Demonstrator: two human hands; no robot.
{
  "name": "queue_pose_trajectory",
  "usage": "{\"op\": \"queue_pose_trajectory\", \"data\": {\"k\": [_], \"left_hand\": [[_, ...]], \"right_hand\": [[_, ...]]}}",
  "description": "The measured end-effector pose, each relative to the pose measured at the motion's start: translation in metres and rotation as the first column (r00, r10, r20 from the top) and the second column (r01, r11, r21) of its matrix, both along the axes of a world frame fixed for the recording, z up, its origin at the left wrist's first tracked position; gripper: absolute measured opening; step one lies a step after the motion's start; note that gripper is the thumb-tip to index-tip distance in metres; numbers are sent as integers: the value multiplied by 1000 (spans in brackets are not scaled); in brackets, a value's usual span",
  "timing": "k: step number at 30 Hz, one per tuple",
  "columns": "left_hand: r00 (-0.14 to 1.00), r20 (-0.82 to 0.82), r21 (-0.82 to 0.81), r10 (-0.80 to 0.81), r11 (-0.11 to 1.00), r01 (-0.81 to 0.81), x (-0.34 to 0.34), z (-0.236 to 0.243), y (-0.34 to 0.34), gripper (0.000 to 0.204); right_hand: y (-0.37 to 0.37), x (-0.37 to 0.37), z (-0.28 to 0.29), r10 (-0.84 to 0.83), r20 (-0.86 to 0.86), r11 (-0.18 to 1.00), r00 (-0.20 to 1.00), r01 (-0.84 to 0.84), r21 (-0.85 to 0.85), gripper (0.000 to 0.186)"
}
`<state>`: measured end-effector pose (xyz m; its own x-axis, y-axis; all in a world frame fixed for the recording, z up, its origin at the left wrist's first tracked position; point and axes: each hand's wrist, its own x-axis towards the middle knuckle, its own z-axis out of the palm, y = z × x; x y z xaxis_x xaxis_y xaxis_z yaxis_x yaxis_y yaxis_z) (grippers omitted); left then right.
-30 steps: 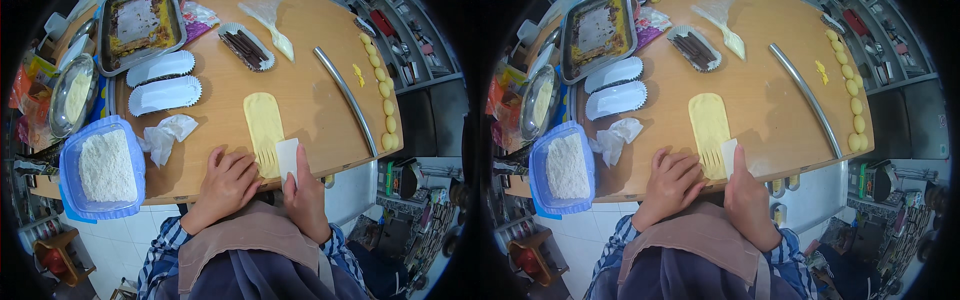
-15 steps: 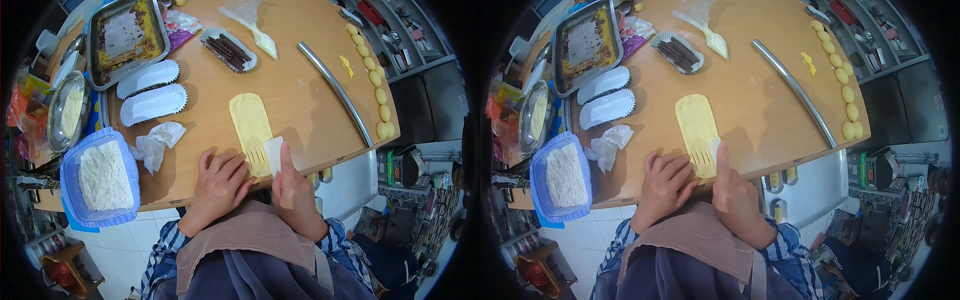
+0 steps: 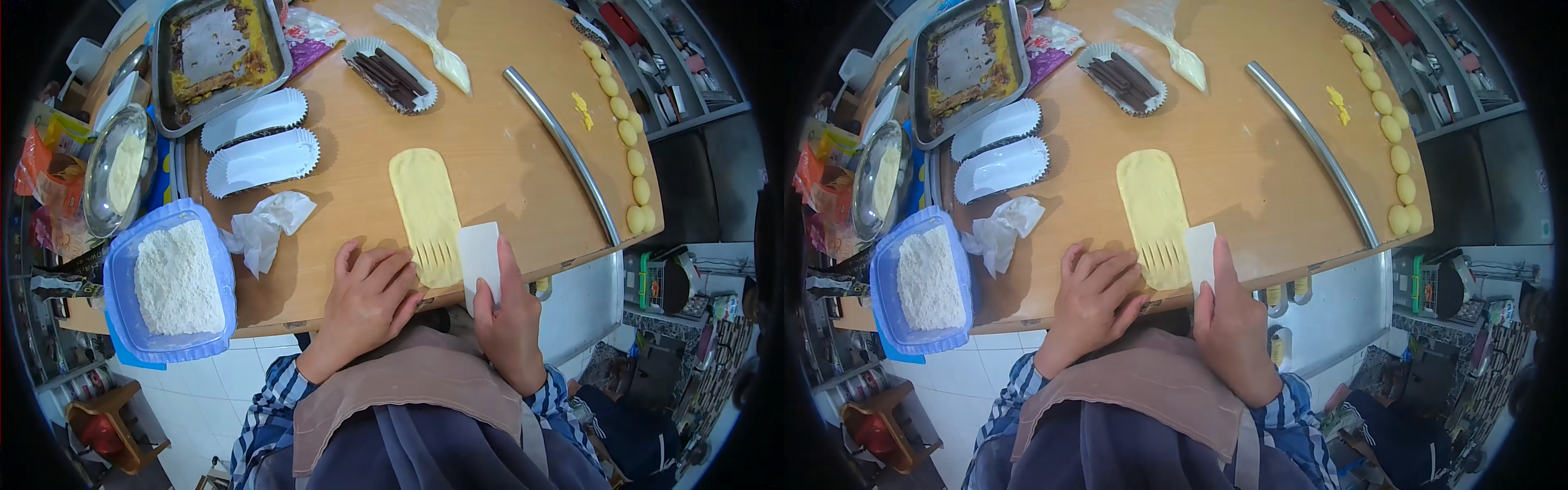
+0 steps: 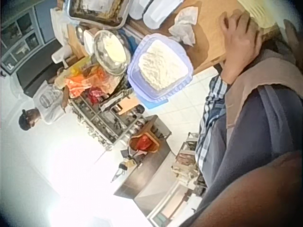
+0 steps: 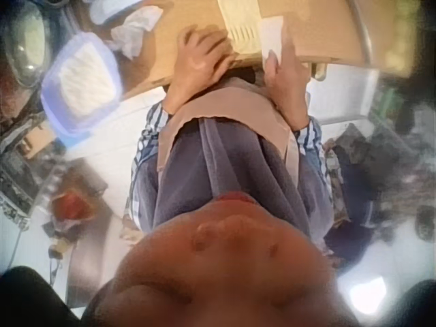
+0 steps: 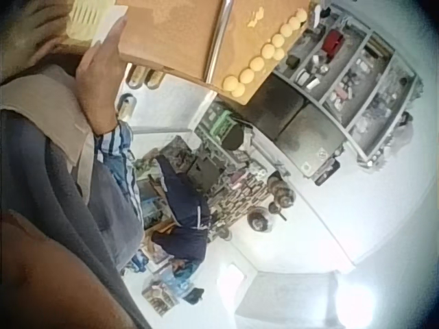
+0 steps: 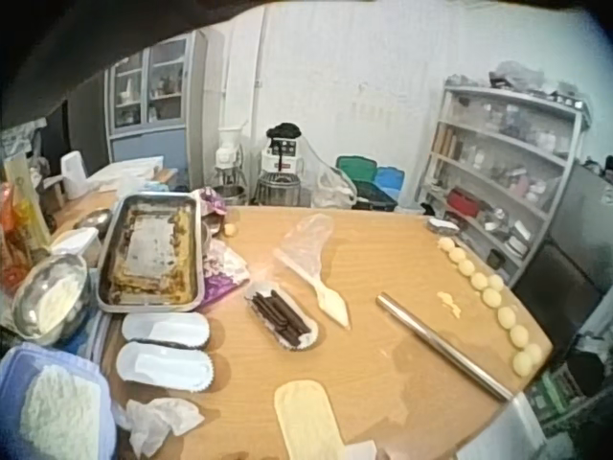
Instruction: The person rolls out a piece of dough with a metal rolling pin, scores the bottom half with a scraper, pipes a filling, adds a chocolate stick and a brown pastry piece, then rolls the dough over the fillings and places the finished roll into a paper tray.
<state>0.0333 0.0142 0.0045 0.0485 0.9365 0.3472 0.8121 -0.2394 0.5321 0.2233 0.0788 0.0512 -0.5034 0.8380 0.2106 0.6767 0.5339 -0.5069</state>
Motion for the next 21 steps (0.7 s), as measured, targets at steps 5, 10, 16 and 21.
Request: {"op": "queue_pose_trajectory", "data": {"k": [5,10,16,21], "left_hand": [[1000,-13,-17,7,1000,-8,0,1,0,36],[1000,-13,-12,2,1000,-2,0,0,0,36],[1000,-17,0,0,1000,0,0,0,0,36],[1000,-14,3,11,1000,-11,1,1,0,34]], "right_hand": [[-2,-2,1,56,34,998,998,-57,31,65],[-5,-7,11,52,195,993,979,-30,-113,57],[-4,-6,10,40,190,994,981,-20,-109,57],[0,2,5,83,105,996,991,-81,-23,63]]}}
